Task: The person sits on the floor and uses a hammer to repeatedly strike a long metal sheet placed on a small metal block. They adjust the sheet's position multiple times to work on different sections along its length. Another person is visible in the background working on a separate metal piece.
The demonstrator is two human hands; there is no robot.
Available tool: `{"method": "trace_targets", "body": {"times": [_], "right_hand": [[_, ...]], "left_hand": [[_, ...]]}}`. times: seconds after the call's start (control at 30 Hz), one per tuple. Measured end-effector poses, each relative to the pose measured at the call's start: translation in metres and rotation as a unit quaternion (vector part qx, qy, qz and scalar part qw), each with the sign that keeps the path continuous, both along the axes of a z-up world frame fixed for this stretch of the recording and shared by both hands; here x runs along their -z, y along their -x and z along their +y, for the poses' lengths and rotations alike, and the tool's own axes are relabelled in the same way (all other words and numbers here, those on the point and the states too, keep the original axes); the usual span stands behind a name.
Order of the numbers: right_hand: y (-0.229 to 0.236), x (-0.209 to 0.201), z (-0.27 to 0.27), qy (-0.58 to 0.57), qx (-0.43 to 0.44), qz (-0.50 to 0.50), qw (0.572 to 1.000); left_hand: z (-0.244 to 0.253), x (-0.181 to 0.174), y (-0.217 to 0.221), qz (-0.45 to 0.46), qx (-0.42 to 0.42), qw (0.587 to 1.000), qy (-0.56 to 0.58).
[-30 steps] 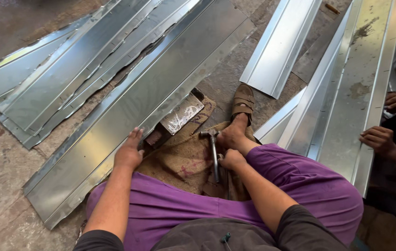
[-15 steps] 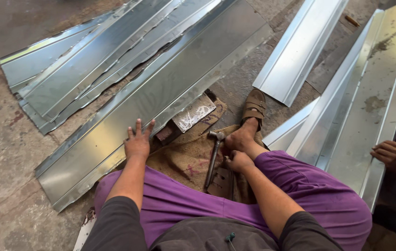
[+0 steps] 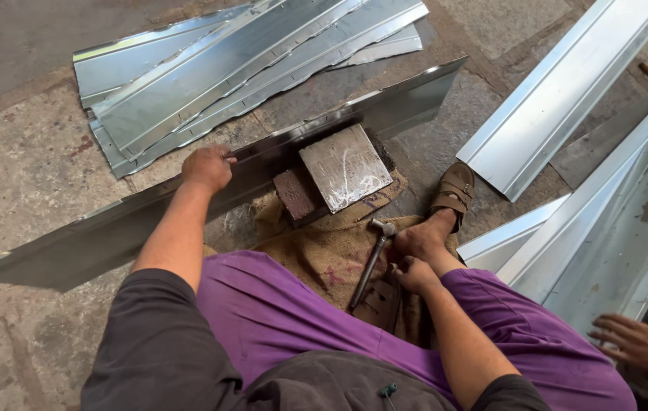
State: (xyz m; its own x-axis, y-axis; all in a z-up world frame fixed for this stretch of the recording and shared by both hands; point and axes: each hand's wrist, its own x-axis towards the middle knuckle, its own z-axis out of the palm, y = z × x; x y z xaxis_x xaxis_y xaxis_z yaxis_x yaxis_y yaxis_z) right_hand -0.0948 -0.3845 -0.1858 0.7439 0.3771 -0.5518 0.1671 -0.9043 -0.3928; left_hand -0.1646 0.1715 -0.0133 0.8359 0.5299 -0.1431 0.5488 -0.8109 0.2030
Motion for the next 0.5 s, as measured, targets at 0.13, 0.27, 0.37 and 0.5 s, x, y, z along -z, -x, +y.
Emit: {"method": "trace_targets", "body": {"times": [0.13, 0.27, 0.37, 0.5], "right_hand": [[0.003, 0.006, 0.001, 0.008, -0.007, -0.006, 1.0], [-0.002, 0.003, 0.001, 0.004, 0.011, 0.007, 1.0], [0.0, 0.0, -0.001, 0.003, 0.011, 0.001, 1.0], [0.002, -0.005, -0.002, 0.005, 0.012, 0.004, 1.0]], "left_hand": [[-0.004, -0.033, 0.001, -0.017, -0.007, 1.0, -0.015], [-0.009, -0.056, 0.005, -0.042, -0.015, 0.999, -0.018], [-0.014, -0.064, 0.011, -0.08, 0.004, 0.995, -0.054], [0.0, -0.09, 0.004, -0.186, 0.016, 0.977, -0.105]]}}
